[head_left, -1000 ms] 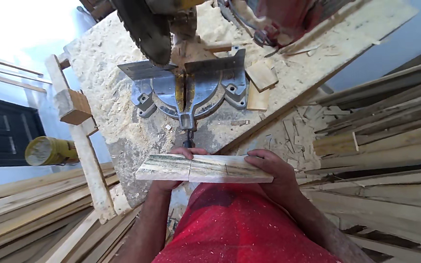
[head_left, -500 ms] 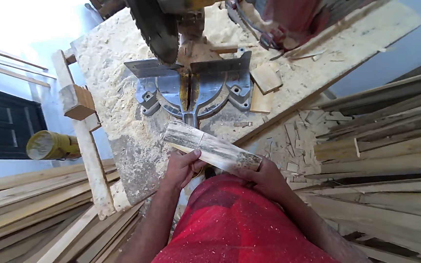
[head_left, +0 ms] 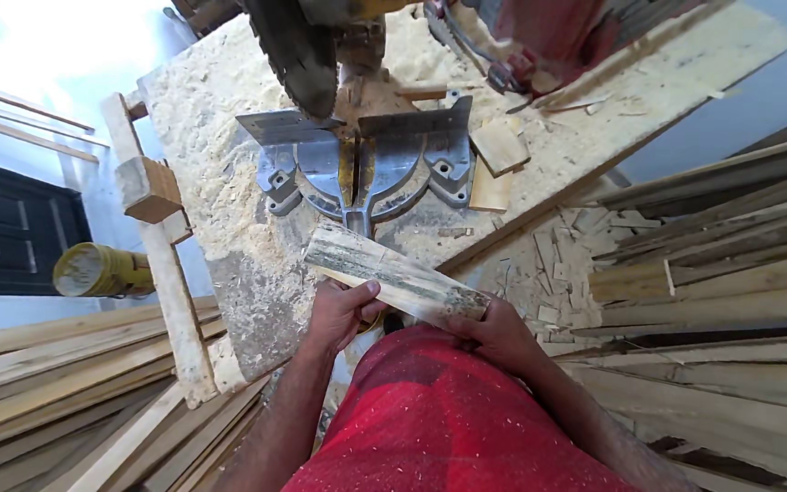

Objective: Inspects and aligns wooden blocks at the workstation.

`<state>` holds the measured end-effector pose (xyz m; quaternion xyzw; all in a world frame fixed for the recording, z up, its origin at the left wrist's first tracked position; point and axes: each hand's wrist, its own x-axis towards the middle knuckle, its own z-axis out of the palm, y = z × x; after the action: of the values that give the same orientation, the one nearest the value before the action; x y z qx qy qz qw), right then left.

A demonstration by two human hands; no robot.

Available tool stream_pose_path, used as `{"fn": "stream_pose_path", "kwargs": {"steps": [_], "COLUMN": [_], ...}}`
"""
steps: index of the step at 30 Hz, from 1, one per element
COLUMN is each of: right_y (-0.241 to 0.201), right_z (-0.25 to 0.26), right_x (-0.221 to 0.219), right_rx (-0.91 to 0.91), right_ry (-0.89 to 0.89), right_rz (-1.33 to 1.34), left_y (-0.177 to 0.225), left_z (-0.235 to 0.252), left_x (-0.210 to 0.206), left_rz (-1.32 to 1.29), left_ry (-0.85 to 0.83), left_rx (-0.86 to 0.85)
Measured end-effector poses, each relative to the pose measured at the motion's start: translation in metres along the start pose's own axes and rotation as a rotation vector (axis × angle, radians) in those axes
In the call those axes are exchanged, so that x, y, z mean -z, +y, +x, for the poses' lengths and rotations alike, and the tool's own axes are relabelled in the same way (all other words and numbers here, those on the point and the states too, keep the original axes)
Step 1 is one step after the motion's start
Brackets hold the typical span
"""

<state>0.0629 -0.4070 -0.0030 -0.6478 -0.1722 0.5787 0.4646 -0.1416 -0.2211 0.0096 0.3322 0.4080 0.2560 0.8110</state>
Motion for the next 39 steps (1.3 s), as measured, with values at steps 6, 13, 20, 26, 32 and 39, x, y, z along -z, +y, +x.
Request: {"fn": "stream_pose_path", "kwargs": {"steps": [6, 13, 20, 26, 32, 39], "right_y": [0.004, 0.005, 0.003, 0.005, -0.005, -0.016], "right_z": [-0.001, -0.002, -0.002, 0.011, 0.037, 0.070], "right_x": [0.001, 0.001, -0.002, -0.005, 0.006, 0.012], "right_rx": [0.015, 0.006, -0.010, -0.016, -0.048, -0.004], "right_ry": [-0.010, -0.020, 0.003, -0.027, 0.049, 0.121], "right_rz": [0.005, -0.003, -0.011, 0.081, 0.014, -0.047], "left_y": [0.001, 0.001, -0.004, -0.003, 0.013, 0.026], "left_z": [-0.002, -0.004, -0.002, -0.001, 0.007, 0.008], "left_x": [0.001, 0.000, 0.002, 0.014, 0.072, 0.128], "left_rz": [0.025, 0.040, 0.013, -0.025, -0.139, -0.183], "left_ry": [-0.020, 0.001, 0.022, 0.120, 0.223, 0.442], "left_rx": [0.009, 0.015, 0.030, 0.016, -0.128, -0.209]}}
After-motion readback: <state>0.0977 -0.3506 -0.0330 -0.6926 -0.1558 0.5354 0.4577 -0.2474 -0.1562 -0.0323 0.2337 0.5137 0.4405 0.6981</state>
